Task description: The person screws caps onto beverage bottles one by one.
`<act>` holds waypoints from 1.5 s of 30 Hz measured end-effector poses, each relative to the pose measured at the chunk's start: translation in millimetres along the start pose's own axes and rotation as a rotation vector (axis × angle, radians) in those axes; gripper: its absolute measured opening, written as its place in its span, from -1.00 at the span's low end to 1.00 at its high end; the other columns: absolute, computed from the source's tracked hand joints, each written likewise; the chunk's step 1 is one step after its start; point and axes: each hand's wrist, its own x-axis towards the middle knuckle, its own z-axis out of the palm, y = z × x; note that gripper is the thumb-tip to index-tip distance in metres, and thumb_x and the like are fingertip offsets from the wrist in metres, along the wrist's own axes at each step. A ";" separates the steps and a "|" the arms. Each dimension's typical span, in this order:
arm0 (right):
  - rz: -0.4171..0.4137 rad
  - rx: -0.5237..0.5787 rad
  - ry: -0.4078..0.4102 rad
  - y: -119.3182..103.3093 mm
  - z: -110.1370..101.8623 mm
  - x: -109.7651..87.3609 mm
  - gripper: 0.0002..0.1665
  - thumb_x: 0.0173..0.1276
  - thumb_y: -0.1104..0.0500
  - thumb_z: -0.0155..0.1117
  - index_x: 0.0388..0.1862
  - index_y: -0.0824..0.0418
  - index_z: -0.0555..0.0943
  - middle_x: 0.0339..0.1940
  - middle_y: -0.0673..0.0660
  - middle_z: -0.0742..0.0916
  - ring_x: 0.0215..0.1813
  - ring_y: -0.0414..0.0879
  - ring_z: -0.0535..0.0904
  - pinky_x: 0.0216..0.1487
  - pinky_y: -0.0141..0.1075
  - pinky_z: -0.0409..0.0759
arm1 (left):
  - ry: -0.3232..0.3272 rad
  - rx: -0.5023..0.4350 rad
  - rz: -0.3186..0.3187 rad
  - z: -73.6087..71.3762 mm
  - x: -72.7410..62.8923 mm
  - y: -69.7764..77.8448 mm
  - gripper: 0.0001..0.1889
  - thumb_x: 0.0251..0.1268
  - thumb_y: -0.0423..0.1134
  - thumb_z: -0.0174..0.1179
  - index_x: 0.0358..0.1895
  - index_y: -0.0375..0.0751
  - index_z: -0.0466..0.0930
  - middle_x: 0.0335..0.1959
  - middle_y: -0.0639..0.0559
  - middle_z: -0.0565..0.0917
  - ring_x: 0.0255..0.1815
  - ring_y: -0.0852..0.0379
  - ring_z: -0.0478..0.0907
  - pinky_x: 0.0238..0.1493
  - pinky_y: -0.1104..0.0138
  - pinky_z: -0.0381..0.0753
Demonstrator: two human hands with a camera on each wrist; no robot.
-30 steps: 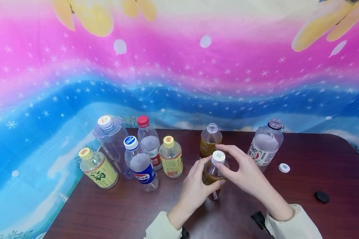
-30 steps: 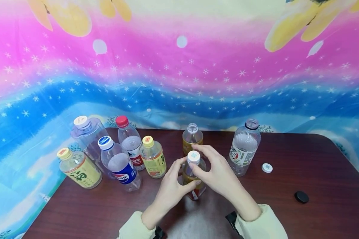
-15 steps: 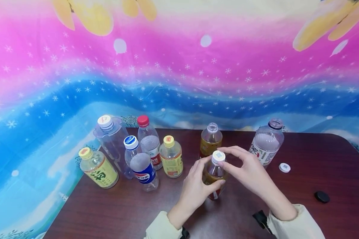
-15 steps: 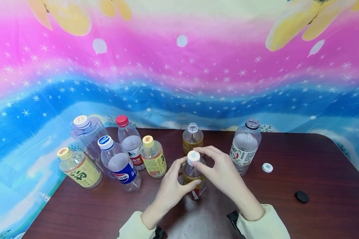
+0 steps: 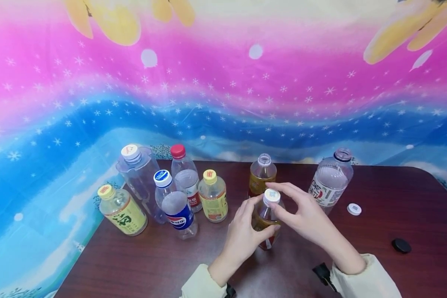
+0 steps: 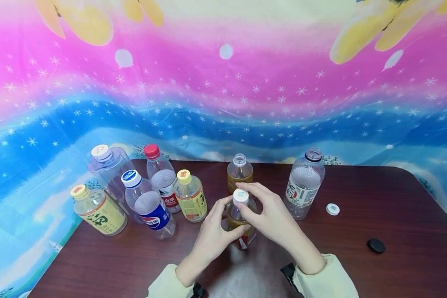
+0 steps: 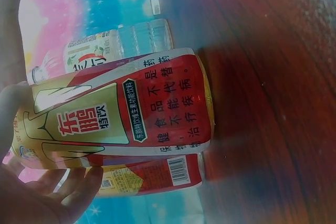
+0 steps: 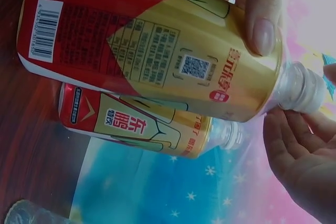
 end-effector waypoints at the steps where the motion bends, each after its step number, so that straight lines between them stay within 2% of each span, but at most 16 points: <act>1: -0.006 -0.005 0.003 -0.2 -0.7 -0.4 -0.54 0.26 0.21 0.30 0.17 0.17 0.56 0.04 0.06 0.69 0.11 -0.06 0.56 0.07 0.01 0.55 | 0.001 0.003 0.001 0.0 0.0 0.0 -0.27 0.02 0.01 0.42 0.30 0.05 0.32 0.14 0.06 0.54 0.13 0.07 0.52 0.02 0.15 0.60; 10: 0.059 -0.028 0.056 -0.4 -1.2 0.1 -0.60 0.20 0.14 0.39 0.04 0.12 0.64 -0.07 0.01 0.74 0.06 -0.07 0.59 0.06 -0.03 0.53 | 0.010 0.018 0.007 0.3 -0.4 -1.0 -0.27 0.03 0.02 0.41 0.30 0.06 0.32 0.13 0.09 0.54 0.12 0.09 0.52 0.02 0.17 0.60; 14: 0.112 -0.016 0.093 -1.8 1.0 1.4 -0.64 0.13 0.12 0.45 -0.07 0.14 0.64 -0.16 0.03 0.74 -0.08 -0.09 0.63 -0.06 -0.21 0.57 | 0.010 0.017 0.009 1.0 -0.2 -1.3 -0.28 0.03 0.02 0.41 0.30 0.07 0.32 0.12 0.09 0.54 0.12 0.10 0.52 0.02 0.17 0.60; 17: 0.134 0.002 0.096 -2.2 4.2 2.7 -0.64 0.13 0.11 0.45 -0.11 0.17 0.58 -0.18 0.06 0.70 -0.14 -0.08 0.62 -0.12 -0.26 0.57 | 0.010 0.013 0.009 1.6 0.2 -1.8 -0.28 0.02 0.02 0.41 0.30 0.07 0.32 0.12 0.09 0.54 0.12 0.09 0.52 0.01 0.17 0.60; 20: 0.090 0.017 0.074 -0.7 7.6 3.0 -0.59 0.19 0.13 0.40 -0.01 0.20 0.53 -0.08 0.10 0.66 -0.05 -0.06 0.61 -0.04 -0.12 0.57 | 0.008 0.007 0.007 1.7 0.1 -2.8 -0.28 0.01 0.00 0.42 0.29 0.06 0.33 0.13 0.08 0.54 0.13 0.08 0.51 0.00 0.16 0.60; 23: 0.007 0.019 0.050 2.1 9.1 1.7 -0.56 0.24 0.18 0.32 0.11 0.17 0.54 0.02 0.07 0.66 0.08 -0.08 0.58 0.06 -0.03 0.54 | 0.002 0.002 0.001 1.1 -0.3 -3.1 -0.27 0.01 0.00 0.42 0.30 0.07 0.32 0.14 0.08 0.53 0.14 0.08 0.51 0.00 0.15 0.60; 26: -0.049 0.005 0.045 4.5 7.6 0.3 -0.58 0.26 0.23 0.29 0.13 0.09 0.58 0.04 0.01 0.68 0.13 -0.17 0.54 0.09 -0.10 0.53 | -0.003 0.004 0.001 0.9 -0.7 -3.0 -0.27 0.02 0.01 0.41 0.31 0.07 0.31 0.14 0.09 0.53 0.14 0.08 0.51 0.00 0.15 0.60; 30: -0.061 -0.009 0.045 5.5 4.2 -0.9 -0.58 0.25 0.26 0.28 0.11 0.07 0.61 0.01 -0.01 0.69 0.09 -0.24 0.55 0.04 -0.19 0.55 | 0.002 0.007 0.012 0.4 -0.7 -2.3 -0.27 0.03 0.00 0.41 0.31 0.05 0.31 0.13 0.08 0.53 0.13 0.10 0.51 0.00 0.15 0.60; 37: 0.012 0.010 0.049 1.6 1.7 0.9 -0.61 0.22 0.20 0.35 0.05 0.13 0.63 -0.04 0.00 0.71 0.06 -0.25 0.54 0.07 -0.11 0.53 | 0.001 0.021 0.005 -1.0 -0.3 -0.4 -0.27 0.03 0.02 0.41 0.30 0.06 0.31 0.12 0.09 0.54 0.11 0.11 0.51 -0.01 0.17 0.61; 43: 0.094 0.039 0.083 -1.5 4.1 3.4 -0.66 0.15 0.17 0.42 -0.07 0.16 0.62 -0.12 0.07 0.71 0.01 -0.07 0.57 0.07 -0.01 0.49 | 0.003 0.021 0.004 -0.3 0.2 -0.1 -0.27 0.03 0.03 0.41 0.30 0.07 0.31 0.12 0.09 0.54 0.10 0.11 0.51 -0.02 0.19 0.61; 45: 0.125 0.040 0.085 -2.4 5.1 4.3 -0.65 0.13 0.16 0.44 -0.10 0.18 0.60 -0.12 0.10 0.70 -0.01 -0.03 0.57 0.02 -0.05 0.49 | 0.002 0.021 0.003 -0.1 -0.2 -0.5 -0.27 0.03 0.02 0.41 0.31 0.07 0.31 0.12 0.08 0.54 0.10 0.10 0.51 -0.03 0.19 0.61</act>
